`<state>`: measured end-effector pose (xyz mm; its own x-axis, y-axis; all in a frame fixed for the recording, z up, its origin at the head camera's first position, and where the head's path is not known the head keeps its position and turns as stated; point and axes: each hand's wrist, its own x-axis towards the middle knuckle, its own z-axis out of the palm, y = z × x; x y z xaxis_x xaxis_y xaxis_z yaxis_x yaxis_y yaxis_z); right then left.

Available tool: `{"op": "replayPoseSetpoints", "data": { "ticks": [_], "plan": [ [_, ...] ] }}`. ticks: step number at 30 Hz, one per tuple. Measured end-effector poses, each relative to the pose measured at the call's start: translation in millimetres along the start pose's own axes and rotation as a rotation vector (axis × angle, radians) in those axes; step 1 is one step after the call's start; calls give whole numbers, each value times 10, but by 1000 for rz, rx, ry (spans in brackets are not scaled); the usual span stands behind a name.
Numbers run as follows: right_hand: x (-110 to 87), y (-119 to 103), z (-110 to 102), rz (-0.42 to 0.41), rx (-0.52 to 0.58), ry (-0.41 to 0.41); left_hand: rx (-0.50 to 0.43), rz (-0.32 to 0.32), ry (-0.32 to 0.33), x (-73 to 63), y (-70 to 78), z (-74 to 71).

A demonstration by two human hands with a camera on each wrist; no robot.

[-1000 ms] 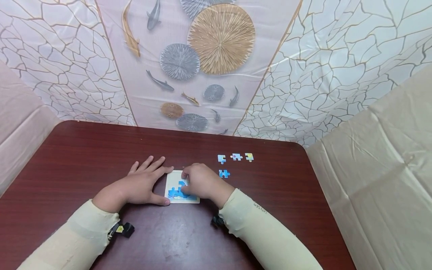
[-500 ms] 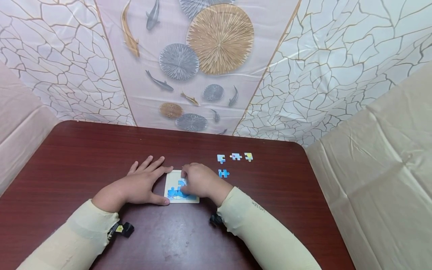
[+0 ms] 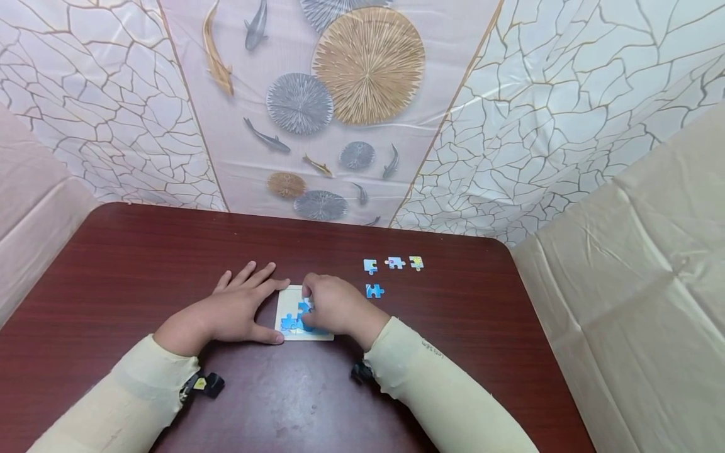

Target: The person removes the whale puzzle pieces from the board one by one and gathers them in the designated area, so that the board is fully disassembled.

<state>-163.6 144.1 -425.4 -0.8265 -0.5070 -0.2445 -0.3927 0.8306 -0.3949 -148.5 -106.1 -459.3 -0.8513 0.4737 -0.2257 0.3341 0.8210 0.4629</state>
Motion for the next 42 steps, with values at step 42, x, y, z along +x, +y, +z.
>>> {"op": "replayPoseSetpoints", "data": {
  "ticks": [42],
  "plan": [
    [-327, 74, 204, -244, -158, 219, -15, -1, -15, -4, 7, -7]
  ]
}}
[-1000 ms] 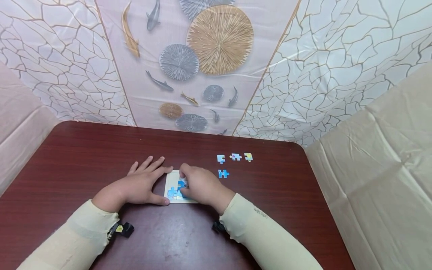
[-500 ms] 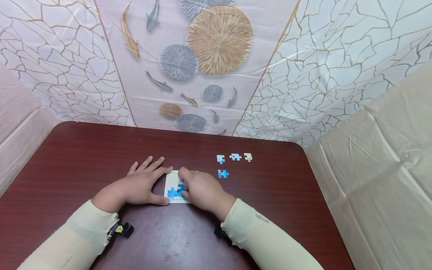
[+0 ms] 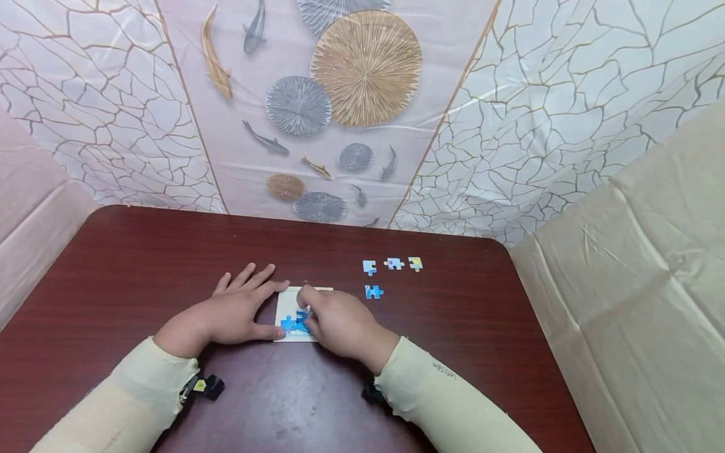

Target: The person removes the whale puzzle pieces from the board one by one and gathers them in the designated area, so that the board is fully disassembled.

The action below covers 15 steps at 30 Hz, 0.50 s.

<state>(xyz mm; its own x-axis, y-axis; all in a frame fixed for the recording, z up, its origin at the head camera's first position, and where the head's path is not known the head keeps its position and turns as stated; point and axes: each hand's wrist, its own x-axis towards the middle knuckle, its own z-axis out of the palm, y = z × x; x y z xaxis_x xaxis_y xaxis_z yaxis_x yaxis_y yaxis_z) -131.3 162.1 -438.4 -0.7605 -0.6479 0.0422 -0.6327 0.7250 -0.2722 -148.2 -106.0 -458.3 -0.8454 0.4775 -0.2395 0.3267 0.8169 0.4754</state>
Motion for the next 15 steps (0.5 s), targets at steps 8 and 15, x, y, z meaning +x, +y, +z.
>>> {"op": "replayPoseSetpoints", "data": {
  "ticks": [8, 15],
  "plan": [
    [-17, 14, -25, 40, 75, -15, 4, 1, 3, 0, 4, -1],
    [-31, 61, -78, 63, 165, -34, 9, -1, 8, 6, 0, 11]
  ]
}}
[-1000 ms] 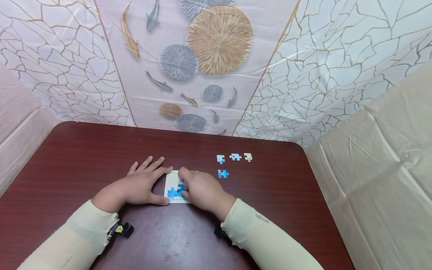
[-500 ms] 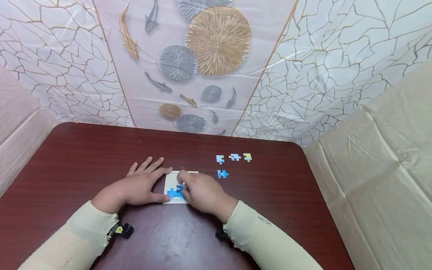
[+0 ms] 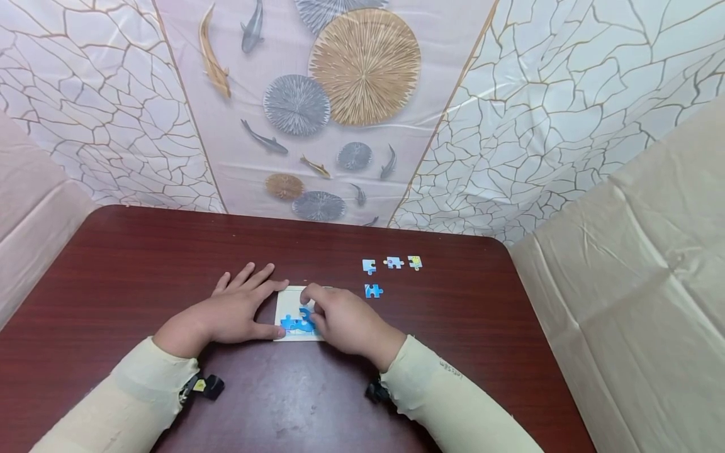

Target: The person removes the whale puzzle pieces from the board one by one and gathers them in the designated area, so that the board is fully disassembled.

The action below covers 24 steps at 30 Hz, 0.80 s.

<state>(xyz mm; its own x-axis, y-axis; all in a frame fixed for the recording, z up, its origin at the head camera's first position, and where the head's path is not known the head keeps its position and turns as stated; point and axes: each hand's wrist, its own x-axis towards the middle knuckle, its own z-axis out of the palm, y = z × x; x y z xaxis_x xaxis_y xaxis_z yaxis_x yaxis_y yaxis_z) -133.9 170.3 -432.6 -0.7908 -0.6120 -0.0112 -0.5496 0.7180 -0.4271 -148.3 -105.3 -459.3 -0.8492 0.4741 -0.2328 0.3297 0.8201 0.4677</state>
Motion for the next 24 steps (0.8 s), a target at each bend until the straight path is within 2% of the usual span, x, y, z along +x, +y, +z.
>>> {"op": "replayPoseSetpoints", "data": {
  "ticks": [5, 12, 24],
  "plan": [
    [-29, 40, -66, 16, 50, -10, -6, -4, -2, -1, 2, 0],
    [-86, 134, -143, 13, 53, 12, -11, -10, 0, -9, 13, -2],
    [-221, 413, -343, 175, 121, 75, -6, -2, 12, -7, 4, 12]
  ]
}}
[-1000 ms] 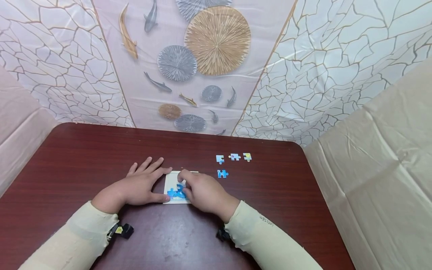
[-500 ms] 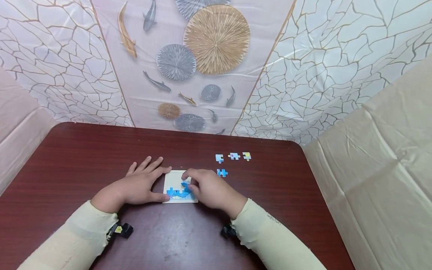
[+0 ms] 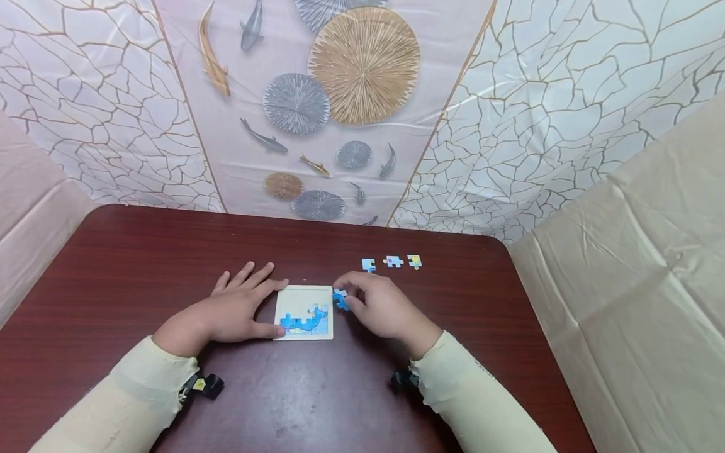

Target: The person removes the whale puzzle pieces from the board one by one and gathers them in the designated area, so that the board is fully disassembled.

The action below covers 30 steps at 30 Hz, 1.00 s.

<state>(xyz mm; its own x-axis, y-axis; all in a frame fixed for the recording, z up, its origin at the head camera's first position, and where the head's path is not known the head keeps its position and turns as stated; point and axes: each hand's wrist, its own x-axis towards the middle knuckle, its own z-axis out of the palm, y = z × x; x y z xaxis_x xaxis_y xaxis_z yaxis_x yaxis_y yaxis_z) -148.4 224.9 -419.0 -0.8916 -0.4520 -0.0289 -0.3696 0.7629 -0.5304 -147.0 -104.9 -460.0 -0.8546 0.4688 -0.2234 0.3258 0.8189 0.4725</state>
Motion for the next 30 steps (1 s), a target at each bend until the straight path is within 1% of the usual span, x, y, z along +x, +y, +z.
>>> {"op": "replayPoseSetpoints", "data": {
  "ticks": [8, 16, 24, 30],
  "plan": [
    [-61, 241, -188, 65, 24, 39, 0, 2, -3, 1, -7, 2],
    [-104, 506, -321, 146, 12, 81, 4, 2, -9, 7, -8, 6],
    [-147, 722, -429, 238, 65, 76, -1, 0, -11, 4, 1, -2],
    [-164, 852, -452, 283, 72, 62, -1, -1, -10, 3, 1, -4]
  ]
}}
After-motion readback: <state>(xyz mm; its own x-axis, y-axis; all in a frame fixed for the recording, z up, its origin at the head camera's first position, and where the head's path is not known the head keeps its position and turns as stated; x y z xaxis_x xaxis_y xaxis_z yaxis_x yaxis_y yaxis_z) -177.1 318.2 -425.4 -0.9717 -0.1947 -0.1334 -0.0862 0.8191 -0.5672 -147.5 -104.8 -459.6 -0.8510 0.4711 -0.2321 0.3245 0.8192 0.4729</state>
